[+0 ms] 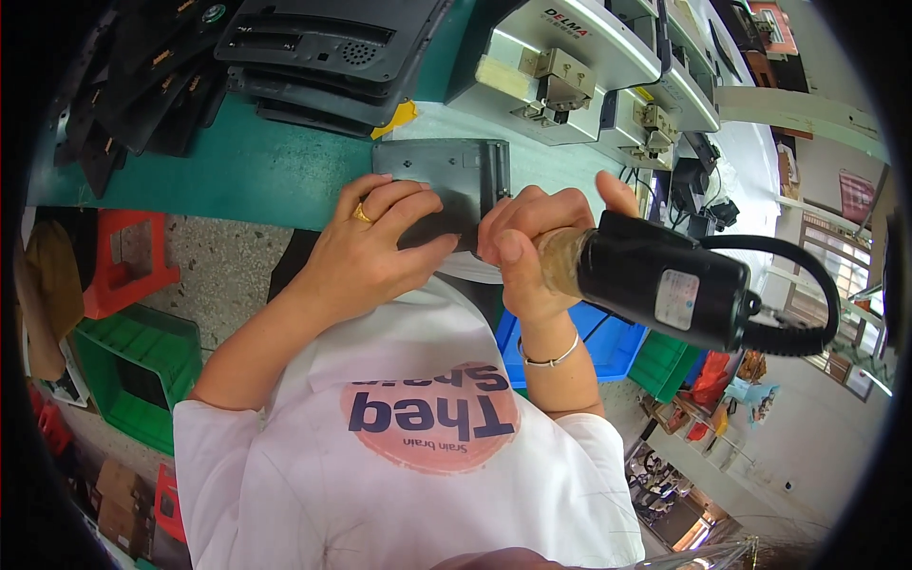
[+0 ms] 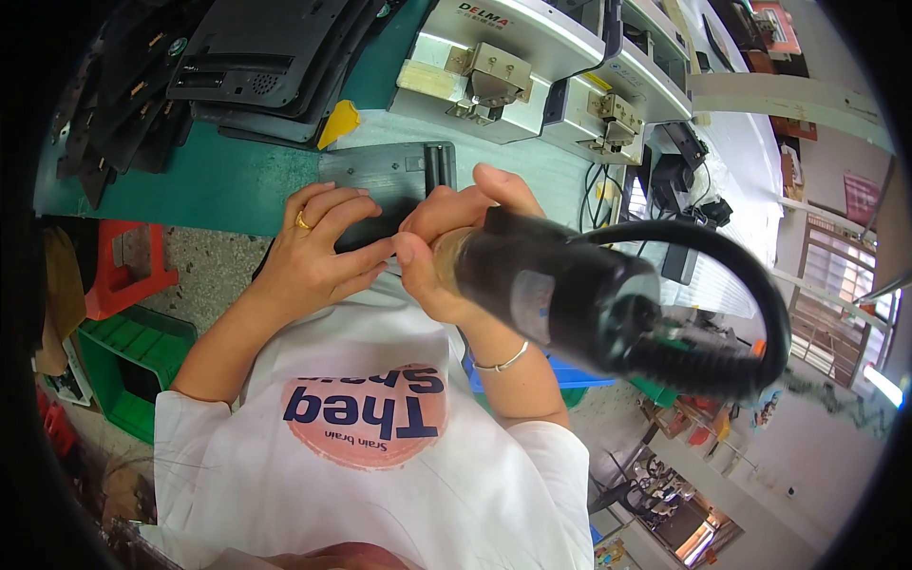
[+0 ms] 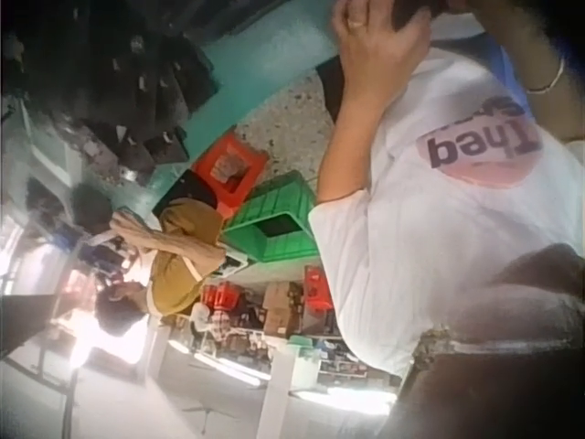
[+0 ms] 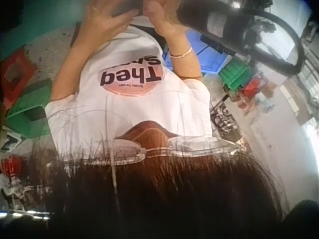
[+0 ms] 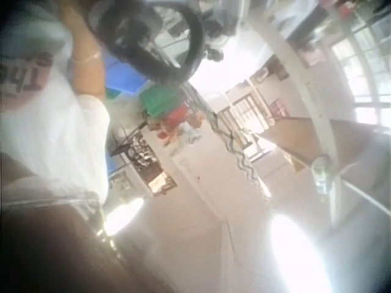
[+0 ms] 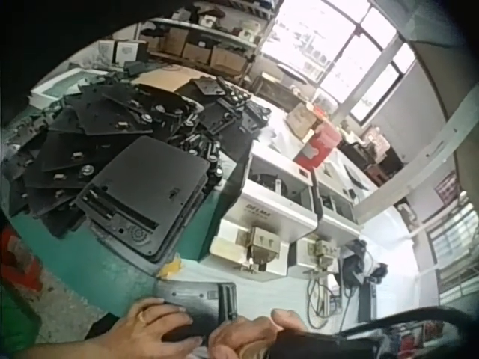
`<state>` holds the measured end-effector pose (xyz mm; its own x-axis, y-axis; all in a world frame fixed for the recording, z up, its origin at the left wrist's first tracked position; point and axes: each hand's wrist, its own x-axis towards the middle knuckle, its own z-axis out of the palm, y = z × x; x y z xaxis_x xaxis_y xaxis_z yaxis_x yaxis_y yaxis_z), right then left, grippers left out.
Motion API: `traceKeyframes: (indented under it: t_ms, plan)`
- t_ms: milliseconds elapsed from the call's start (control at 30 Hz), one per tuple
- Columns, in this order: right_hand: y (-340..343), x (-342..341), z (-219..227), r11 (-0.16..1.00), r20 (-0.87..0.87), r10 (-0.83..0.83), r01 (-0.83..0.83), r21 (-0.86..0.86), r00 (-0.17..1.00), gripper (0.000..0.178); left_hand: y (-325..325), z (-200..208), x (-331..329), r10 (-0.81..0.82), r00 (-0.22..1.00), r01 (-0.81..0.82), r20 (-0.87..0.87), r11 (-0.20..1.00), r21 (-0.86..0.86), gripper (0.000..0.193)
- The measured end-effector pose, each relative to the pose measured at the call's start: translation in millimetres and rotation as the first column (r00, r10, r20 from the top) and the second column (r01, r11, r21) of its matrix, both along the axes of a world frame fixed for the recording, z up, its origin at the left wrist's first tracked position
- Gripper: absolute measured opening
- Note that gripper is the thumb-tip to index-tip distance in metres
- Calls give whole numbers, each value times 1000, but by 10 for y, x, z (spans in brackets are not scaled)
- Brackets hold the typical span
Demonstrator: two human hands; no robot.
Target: The person assembles plastic toy housings by securing them with screws using an electric screwdriver.
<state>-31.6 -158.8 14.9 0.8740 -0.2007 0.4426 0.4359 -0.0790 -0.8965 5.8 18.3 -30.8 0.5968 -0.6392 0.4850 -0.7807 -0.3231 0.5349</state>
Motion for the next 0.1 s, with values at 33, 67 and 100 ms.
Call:
traceKeyframes:
  t_ms: [33, 67, 100]
  plan:
    - [12, -9, -6, 1000, 0, 4, -4, -1, 1000, 68, 7, 2, 0, 4, 1000, -4, 0, 1000, -1, 27]
    - [21, -23, -24, 999, 31, 20, -19, -27, 999, 71, 16, 6, 0, -10, 998, 10, -61, 1000, 5, 26]
    - [24, -34, -48, 998, 63, 39, -35, -54, 997, 74, 26, 11, -1, -21, 992, 23, -121, 1000, 10, 25]
